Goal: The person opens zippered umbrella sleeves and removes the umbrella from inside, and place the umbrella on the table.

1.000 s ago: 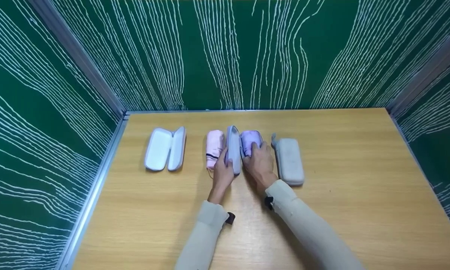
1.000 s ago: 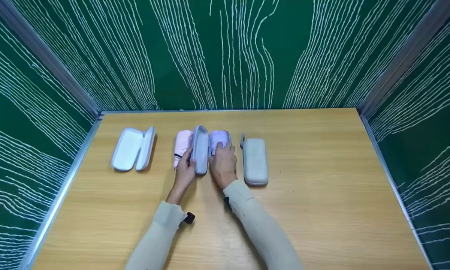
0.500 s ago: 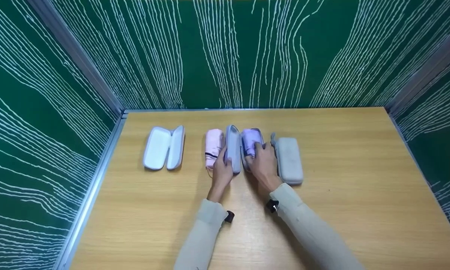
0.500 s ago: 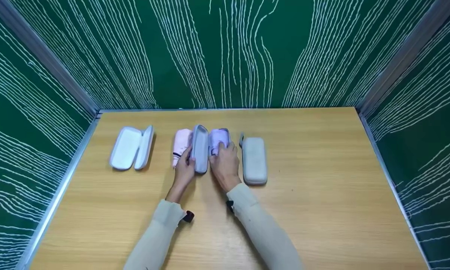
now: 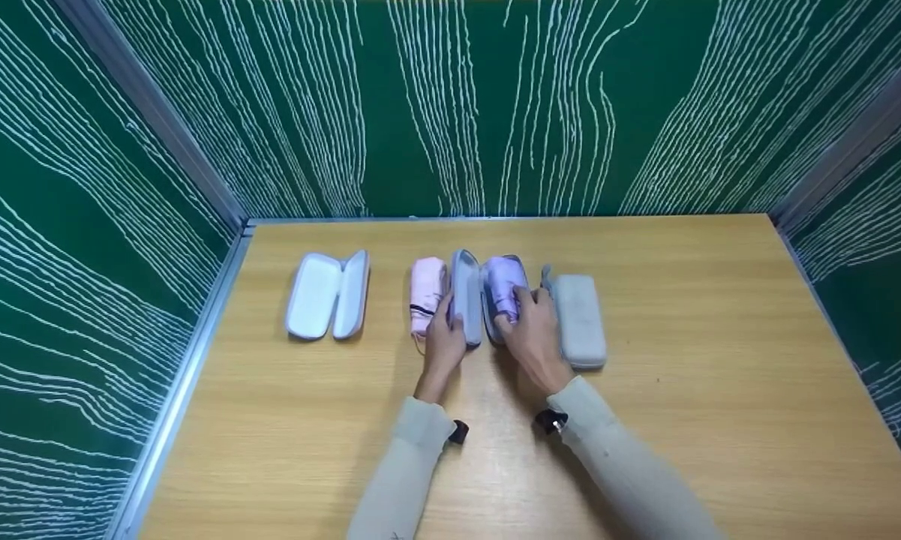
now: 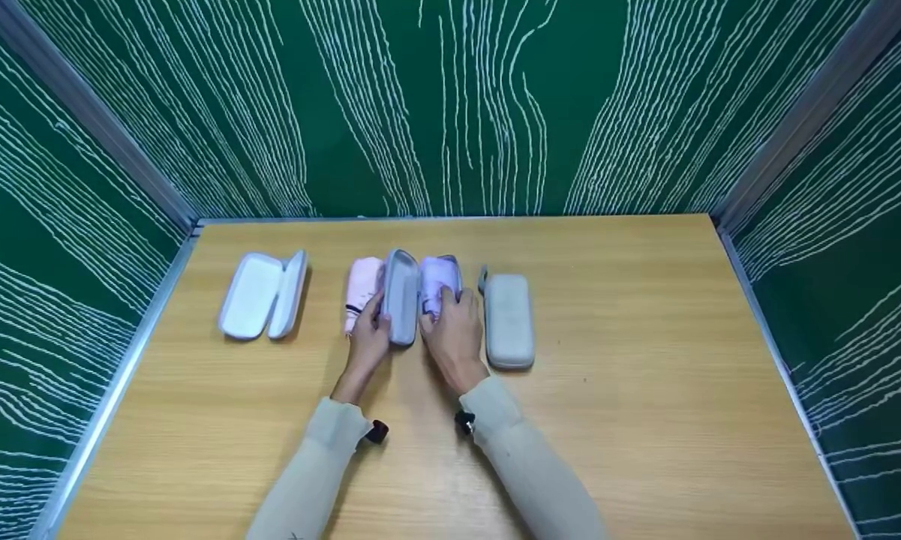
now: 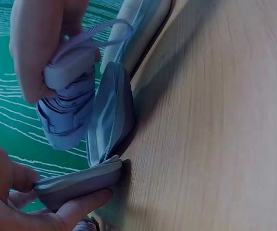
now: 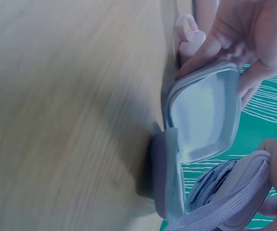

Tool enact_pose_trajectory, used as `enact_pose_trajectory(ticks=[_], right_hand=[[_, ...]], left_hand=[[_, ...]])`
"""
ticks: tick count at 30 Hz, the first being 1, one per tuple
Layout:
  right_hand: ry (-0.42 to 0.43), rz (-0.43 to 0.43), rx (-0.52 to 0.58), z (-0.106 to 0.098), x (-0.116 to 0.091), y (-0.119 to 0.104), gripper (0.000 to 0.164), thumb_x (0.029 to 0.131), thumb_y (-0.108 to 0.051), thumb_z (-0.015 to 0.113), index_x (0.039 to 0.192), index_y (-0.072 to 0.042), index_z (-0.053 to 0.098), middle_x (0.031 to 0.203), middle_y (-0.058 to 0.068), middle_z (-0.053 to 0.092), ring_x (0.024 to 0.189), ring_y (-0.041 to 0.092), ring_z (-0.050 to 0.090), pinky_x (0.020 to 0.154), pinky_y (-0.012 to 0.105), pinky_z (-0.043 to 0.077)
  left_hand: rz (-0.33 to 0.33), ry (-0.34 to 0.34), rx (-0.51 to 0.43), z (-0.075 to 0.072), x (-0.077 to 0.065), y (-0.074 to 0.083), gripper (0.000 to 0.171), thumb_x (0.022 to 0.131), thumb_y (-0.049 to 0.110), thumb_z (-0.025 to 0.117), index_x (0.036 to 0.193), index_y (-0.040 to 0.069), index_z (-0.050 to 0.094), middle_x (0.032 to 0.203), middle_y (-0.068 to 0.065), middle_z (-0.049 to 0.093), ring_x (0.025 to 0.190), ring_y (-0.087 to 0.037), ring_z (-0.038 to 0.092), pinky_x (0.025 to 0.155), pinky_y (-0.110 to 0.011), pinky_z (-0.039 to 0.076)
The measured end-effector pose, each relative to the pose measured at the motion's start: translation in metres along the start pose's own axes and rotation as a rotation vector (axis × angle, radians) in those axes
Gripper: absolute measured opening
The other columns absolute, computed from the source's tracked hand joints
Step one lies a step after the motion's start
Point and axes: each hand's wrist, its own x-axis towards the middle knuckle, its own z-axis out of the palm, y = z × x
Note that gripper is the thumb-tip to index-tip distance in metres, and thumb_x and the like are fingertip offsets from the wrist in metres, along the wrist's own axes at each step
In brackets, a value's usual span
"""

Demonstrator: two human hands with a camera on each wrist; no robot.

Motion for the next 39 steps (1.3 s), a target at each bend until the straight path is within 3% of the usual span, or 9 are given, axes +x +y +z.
enact_pose_trajectory(ticks=[6,16,28,39], right_hand=[[0.0,0.019,0.032,-0.01,-0.009,-0.005,0.053,0.081,-0.01,0.076,0.131,0.007,0.067,0.109,0.028,0.062,0.093,0.042,0.062,0.084,0.055,0.054],[0.005,0.032,0.09,-0.023,-0.03,-0.009,0.054,0.08,-0.008,0.078,0.132,0.006,0.067,0.108,0.025,0.062,0.092,0.037,0.06,0.082,0.052,0.055],[0.018,-0.021,0.098,-0.029,-0.059,-0.009,0.054,0.077,-0.003,0.08,0.128,0.007,0.069,0.104,0.023,0.062,0.089,0.035,0.061,0.08,0.049,0.057],[-0.008,-0.064,0.061,-0.025,-0.089,-0.006,0.053,0.072,-0.003,0.077,0.124,0.006,0.07,0.1,0.017,0.061,0.084,0.029,0.06,0.073,0.047,0.058]], left_hand=[[0.015,0.001,-0.029,0.001,0.001,0.001,0.05,0.104,-0.003,0.05,0.155,-0.003,0.048,0.155,-0.026,0.052,0.14,-0.041,0.053,0.121,-0.05,0.039],[-0.019,-0.021,-0.03,0.001,0.006,0.004,0.05,0.106,0.0,0.048,0.157,-0.002,0.046,0.16,-0.023,0.047,0.144,-0.04,0.05,0.122,-0.049,0.038],[-0.059,-0.033,-0.027,0.0,0.015,0.004,0.051,0.107,0.002,0.047,0.158,0.001,0.044,0.164,-0.02,0.044,0.15,-0.038,0.043,0.125,-0.047,0.034],[0.009,-0.001,-0.014,0.001,0.019,0.004,0.051,0.105,-0.001,0.05,0.155,-0.002,0.048,0.16,-0.022,0.048,0.148,-0.04,0.044,0.125,-0.047,0.033]])
